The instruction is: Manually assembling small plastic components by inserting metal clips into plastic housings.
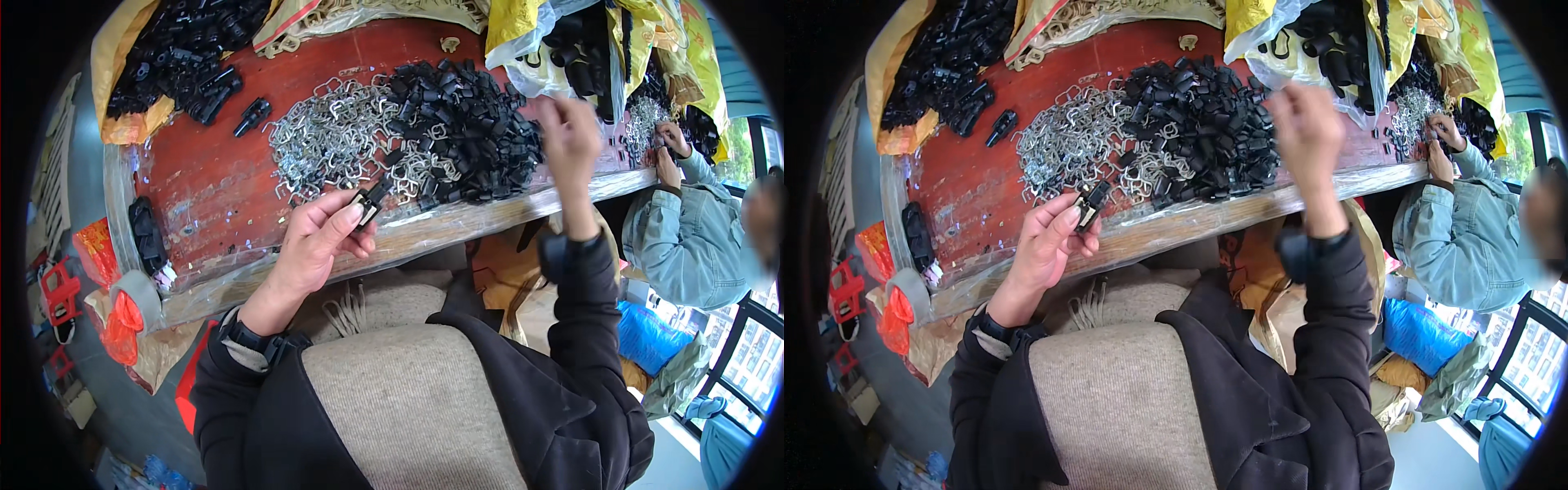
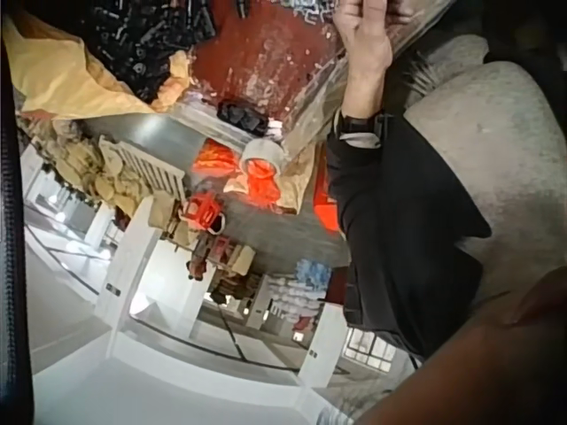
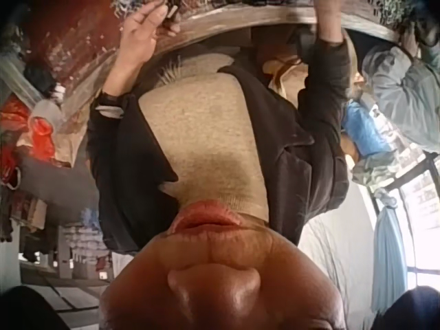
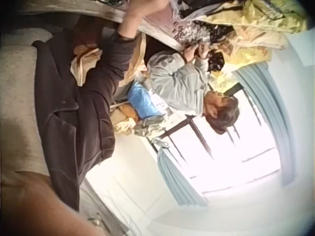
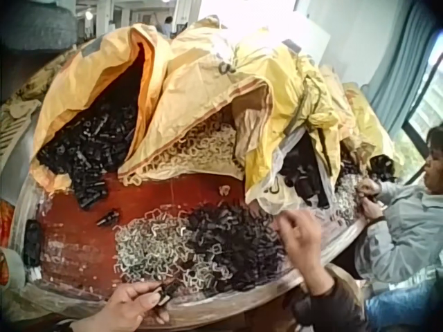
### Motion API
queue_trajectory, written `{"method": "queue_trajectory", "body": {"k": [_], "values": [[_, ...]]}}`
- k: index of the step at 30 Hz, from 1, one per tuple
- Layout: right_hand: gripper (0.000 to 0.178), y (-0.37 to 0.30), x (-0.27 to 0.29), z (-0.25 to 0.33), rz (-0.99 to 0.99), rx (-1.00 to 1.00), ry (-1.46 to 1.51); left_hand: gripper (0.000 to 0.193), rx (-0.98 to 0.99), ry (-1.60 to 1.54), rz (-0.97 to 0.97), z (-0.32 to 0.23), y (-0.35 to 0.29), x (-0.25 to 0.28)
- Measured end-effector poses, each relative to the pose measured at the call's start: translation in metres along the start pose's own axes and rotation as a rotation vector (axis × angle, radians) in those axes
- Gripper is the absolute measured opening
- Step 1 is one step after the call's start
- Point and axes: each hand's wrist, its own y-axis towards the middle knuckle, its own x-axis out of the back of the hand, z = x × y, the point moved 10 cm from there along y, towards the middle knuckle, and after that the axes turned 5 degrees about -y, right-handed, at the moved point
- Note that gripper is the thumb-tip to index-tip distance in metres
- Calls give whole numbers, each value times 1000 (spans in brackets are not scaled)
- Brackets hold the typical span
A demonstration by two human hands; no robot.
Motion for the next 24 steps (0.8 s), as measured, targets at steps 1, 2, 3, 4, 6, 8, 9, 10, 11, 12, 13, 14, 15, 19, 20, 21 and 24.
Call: {"method": "queue_trajectory", "body": {"k": [1, 2, 3, 4, 6, 8, 9, 10, 11, 12, 13, 14, 15, 19, 20, 21, 24], "values": [[15, 8, 5, -39, -62, -62, -75, 28, -1, 28, 1, 0, 2, 0], [18, 17, 7, -67, -66, -93, -184, 28, -3, 27, 7, -1, 3, 0], [20, 22, 7, -103, -75, -160, -231, 29, 6, 18, 11, -1, 4, 0], [24, 25, 5, -140, -47, -226, -295, 31, 17, 8, 21, -1, 6, 0], [35, 27, -7, -182, 58, -302, -470, 30, 24, -22, 32, 1, 6, 1], [40, 20, -30, -209, 180, -381, -554, 28, 45, -24, -6, 4, 6, 2], [46, 12, -41, -225, 304, -460, -644, 30, 60, -42, 11, 7, 7, 2], [46, 9, -44, -231, 304, -459, -640, 30, 59, -40, 7, 6, 7, 2], [49, 8, -46, -230, 288, -459, -583, 31, 46, -42, -6, 5, 7, 2], [51, 6, -46, -230, 271, -459, -529, 32, 34, -44, -16, 4, 7, 3], [47, 5, -41, -226, 231, -426, -536, 32, 36, -45, -18, 5, 6, 3], [47, 4, -36, -220, 233, -425, -534, 32, 40, -62, -19, 5, 6, 4], [44, 4, -27, -208, 185, -424, -353, 32, 42, -79, -19, 5, 5, 5], [26, -8, 9, -194, -70, -553, 372, 29, 38, -104, -21, 8, 4, 9], [23, -14, 19, -188, -119, -633, 533, 28, 46, -108, 1, 9, 4, 6], [18, -20, 23, -182, -214, -684, 808, 28, 53, -111, 22, 9, 3, 3], [25, -44, 20, -161, -474, -909, 1382, 31, 40, -107, 7, 10, -2, 3]]}}
